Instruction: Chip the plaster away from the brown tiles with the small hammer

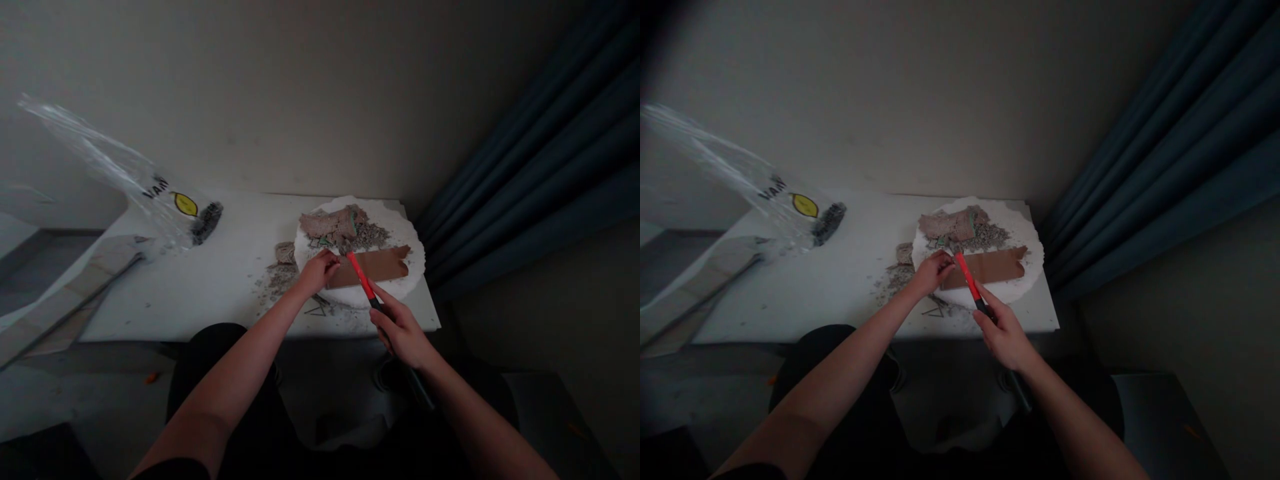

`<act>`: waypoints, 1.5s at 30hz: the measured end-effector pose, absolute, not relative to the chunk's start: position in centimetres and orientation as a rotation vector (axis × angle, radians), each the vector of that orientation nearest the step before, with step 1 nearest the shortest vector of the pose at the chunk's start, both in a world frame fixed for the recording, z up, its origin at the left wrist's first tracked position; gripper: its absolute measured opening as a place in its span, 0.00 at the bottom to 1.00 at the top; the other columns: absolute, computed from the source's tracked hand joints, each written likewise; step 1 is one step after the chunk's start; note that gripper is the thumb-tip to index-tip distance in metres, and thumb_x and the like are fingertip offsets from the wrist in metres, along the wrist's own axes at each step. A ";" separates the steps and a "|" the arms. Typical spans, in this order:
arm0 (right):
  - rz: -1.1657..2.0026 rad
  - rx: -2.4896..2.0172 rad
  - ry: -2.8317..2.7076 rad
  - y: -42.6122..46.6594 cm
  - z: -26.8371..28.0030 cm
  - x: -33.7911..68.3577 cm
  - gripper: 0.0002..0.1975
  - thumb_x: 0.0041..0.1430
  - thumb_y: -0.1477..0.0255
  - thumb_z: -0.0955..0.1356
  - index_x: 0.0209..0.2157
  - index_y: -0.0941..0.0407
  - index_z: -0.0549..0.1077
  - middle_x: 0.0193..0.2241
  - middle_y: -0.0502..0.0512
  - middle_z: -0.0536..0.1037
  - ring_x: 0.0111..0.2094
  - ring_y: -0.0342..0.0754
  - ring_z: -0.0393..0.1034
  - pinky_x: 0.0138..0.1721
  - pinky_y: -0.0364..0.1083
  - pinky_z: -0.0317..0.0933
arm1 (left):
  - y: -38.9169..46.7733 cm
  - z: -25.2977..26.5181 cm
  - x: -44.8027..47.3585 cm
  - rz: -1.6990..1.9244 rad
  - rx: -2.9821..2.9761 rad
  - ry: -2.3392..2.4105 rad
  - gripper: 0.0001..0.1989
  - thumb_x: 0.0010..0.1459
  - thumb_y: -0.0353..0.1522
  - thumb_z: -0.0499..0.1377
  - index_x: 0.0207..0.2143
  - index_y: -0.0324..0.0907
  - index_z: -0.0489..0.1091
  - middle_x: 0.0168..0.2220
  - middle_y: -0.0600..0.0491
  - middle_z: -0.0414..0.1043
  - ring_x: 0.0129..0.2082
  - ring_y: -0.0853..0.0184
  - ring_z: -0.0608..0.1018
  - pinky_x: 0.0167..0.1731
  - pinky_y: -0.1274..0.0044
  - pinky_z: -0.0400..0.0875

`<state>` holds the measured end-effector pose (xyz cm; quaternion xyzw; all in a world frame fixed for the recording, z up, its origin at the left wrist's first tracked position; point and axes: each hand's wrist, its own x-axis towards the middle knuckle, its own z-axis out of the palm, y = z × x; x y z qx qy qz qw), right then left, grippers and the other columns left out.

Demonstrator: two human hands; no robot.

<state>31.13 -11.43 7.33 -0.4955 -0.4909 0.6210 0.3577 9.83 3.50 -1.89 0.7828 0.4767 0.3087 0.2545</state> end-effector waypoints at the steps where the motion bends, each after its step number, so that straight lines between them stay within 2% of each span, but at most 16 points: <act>1: 1.606 -1.276 -1.268 -11.5 7.3 31.1 0.35 0.62 0.63 0.66 0.68 0.51 0.52 0.18 0.41 0.60 0.12 0.37 0.50 0.11 0.37 0.47 | 3.5 -1.9 9.8 0.833 2.128 1.301 0.10 0.61 0.36 0.54 0.35 0.40 0.71 0.37 0.50 0.69 0.34 0.67 0.73 0.38 0.74 0.68; 15: 1.648 -1.268 -1.247 -11.6 7.3 31.0 0.36 0.63 0.64 0.65 0.69 0.51 0.51 0.19 0.41 0.60 0.12 0.36 0.49 0.10 0.37 0.46 | 3.5 -2.2 9.9 0.817 2.175 1.297 0.09 0.60 0.34 0.54 0.34 0.40 0.71 0.37 0.50 0.69 0.33 0.68 0.72 0.37 0.75 0.68; 25: 1.640 -1.263 -1.257 -11.5 7.2 30.8 0.35 0.64 0.64 0.65 0.69 0.51 0.51 0.19 0.41 0.60 0.12 0.36 0.51 0.09 0.37 0.47 | 3.5 -2.3 9.8 0.896 2.124 1.235 0.06 0.58 0.33 0.56 0.32 0.39 0.70 0.36 0.51 0.67 0.27 0.72 0.68 0.31 0.76 0.66; 31: 1.620 -1.255 -1.261 -11.6 7.3 30.8 0.33 0.64 0.65 0.65 0.68 0.50 0.52 0.19 0.41 0.60 0.12 0.36 0.51 0.10 0.37 0.48 | 3.6 -2.4 9.8 0.991 2.039 1.212 0.10 0.59 0.37 0.56 0.33 0.39 0.71 0.37 0.50 0.67 0.33 0.70 0.72 0.34 0.76 0.69; 36: 1.631 -1.272 -1.269 -11.6 6.9 30.7 0.33 0.64 0.64 0.65 0.68 0.51 0.53 0.19 0.41 0.60 0.12 0.36 0.50 0.10 0.36 0.47 | 3.9 -2.7 9.6 0.958 2.054 1.224 0.10 0.57 0.37 0.58 0.32 0.39 0.73 0.38 0.49 0.68 0.33 0.70 0.73 0.36 0.75 0.70; 40: 1.633 -1.267 -1.268 -11.6 6.5 30.7 0.34 0.64 0.65 0.65 0.68 0.51 0.52 0.19 0.41 0.60 0.12 0.36 0.50 0.10 0.37 0.47 | 4.0 -2.2 9.2 0.911 2.022 1.261 0.08 0.54 0.33 0.59 0.35 0.39 0.75 0.42 0.49 0.69 0.31 0.72 0.73 0.36 0.75 0.71; 45: 1.637 -1.291 -1.267 -11.7 6.1 30.5 0.33 0.64 0.66 0.65 0.68 0.52 0.54 0.19 0.41 0.59 0.12 0.36 0.50 0.10 0.36 0.47 | 3.9 -1.1 8.4 1.000 1.901 1.508 0.12 0.52 0.26 0.54 0.39 0.39 0.73 0.40 0.50 0.71 0.28 0.72 0.72 0.36 0.75 0.71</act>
